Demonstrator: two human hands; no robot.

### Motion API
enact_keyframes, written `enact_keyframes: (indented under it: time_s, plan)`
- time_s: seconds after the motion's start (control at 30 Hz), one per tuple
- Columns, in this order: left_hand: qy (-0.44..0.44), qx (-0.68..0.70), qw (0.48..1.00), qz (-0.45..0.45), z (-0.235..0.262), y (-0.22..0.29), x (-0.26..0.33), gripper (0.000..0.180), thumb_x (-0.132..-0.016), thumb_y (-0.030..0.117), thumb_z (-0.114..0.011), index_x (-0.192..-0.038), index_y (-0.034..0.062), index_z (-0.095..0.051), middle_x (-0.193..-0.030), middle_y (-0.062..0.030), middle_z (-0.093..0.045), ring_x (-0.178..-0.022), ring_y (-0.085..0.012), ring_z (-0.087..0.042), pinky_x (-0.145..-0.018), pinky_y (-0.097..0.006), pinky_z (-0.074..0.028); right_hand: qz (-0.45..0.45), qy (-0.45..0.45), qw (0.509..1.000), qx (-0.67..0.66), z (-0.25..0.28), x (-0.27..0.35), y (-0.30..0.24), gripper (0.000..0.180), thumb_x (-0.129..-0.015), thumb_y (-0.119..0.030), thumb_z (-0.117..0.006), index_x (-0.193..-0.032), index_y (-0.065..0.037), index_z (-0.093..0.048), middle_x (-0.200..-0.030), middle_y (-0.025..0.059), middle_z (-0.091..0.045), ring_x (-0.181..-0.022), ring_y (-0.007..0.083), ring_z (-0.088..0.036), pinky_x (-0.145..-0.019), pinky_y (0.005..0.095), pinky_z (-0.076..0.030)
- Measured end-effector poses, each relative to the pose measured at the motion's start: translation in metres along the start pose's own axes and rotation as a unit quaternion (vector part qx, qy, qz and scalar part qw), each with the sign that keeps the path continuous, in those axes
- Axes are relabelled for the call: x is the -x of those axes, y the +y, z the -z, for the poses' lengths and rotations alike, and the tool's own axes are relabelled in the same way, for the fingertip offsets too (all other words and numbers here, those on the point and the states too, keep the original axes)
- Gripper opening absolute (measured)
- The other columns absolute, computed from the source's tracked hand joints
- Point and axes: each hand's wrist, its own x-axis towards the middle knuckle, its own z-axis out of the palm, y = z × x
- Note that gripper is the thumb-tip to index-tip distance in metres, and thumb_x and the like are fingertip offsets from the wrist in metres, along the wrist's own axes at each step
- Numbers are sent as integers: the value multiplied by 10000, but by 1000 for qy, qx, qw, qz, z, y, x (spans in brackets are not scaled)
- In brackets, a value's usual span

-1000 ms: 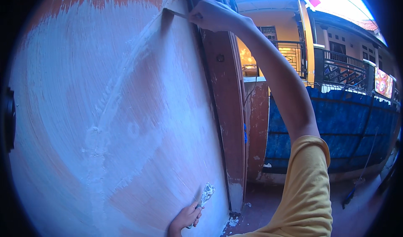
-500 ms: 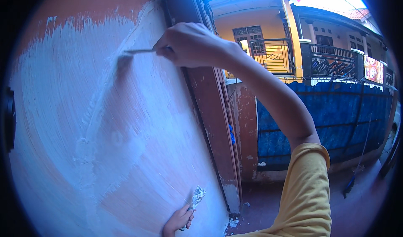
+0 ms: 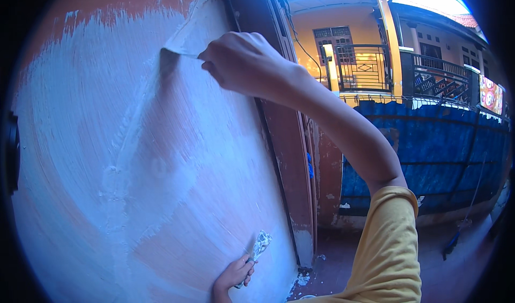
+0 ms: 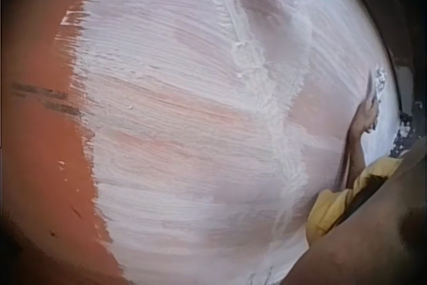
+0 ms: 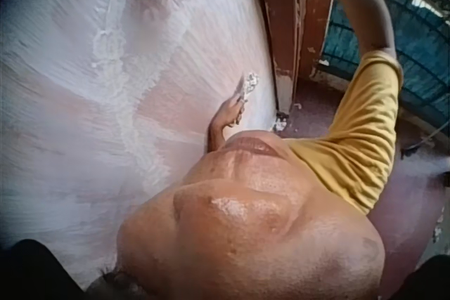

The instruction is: The person applies white putty to a wall using a putty knife, spreading and smoothing it over a surface. They repeatedly transfer putty between two handheld tools to maintain a workable amount on the main blade.

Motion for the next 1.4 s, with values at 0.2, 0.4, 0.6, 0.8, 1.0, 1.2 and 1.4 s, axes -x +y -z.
enact_keyframes:
  time_s: [0.2, 0.4, 0.6, 0.8, 1.0, 1.2, 1.4]
  plan:
    - [-9, 15, 1000, -4, 1, 0, 0, 188, -965, 179, -416, -1042, 18, -477, -694, -8, -464, -493, -82, -468, -455, -248, -430, 31, -44, 998, -42, 37, 49, -38, 175, -864, -114, -617, -990, -27, -703, -679, 129, -670, -519, 237, -625, -516, 356, -498]
    - [-11, 1, 1000, -3, 2, 2, 1, 221, -968, 191, -416, -1090, 18, -479, -708, -4, -462, -497, -78, -462, -456, -243, -428, -29, -117, 959, -256, 27, 97, -46, 241, -901, -174, -601, -1117, -94, -674, -690, 84, -682, -474, 192, -595, -471, 312, -450]
    - [-7, -16, 1000, -6, 2, 4, 2, 233, -966, 191, -415, -1106, 16, -479, -701, -1, -456, -499, -76, -460, -455, -237, -426, 16, 199, 898, -392, -60, 85, -57, 373, -887, -63, -596, -1258, -96, -586, -677, 67, -596, -521, 102, -506, -477, 248, -408]
    - [-5, -15, 1000, -16, 2, 4, 3, 244, -958, 169, -402, -1118, -6, -464, -694, -27, -458, -473, -109, -470, -443, -276, -435, -22, 255, 913, -319, -117, 74, -66, 401, -873, -35, -586, -1266, -113, -580, -642, 61, -553, -484, 115, -430, -440, 278, -351]
    - [-7, -17, 999, -31, 3, 0, 2, 239, -962, 171, -398, -1107, -8, -464, -695, -31, -456, -474, -114, -473, -441, -281, -434, -20, 289, 905, -311, -138, 64, -66, 415, -858, -47, -591, -1257, -163, -597, -610, 48, -532, -439, 128, -387, -403, 306, -305]
    - [-7, -26, 999, -22, 4, 3, 4, 245, -960, 160, -399, -1118, -14, -465, -691, -10, -455, -482, -91, -469, -451, -259, -444, -16, 287, 914, -286, -138, 58, -66, 417, -855, -45, -595, -1248, -183, -607, -631, 47, -555, -442, 125, -412, -403, 287, -328]
    - [-3, -43, 999, -17, 3, 6, 5, 248, -956, 153, -396, -1124, -17, -463, -691, -18, -461, -477, -98, -475, -452, -265, -443, 4, 290, 921, -260, -144, 55, -63, 447, -841, -37, -604, -1259, -196, -596, -657, 49, -561, -449, 137, -457, -399, 298, -368]
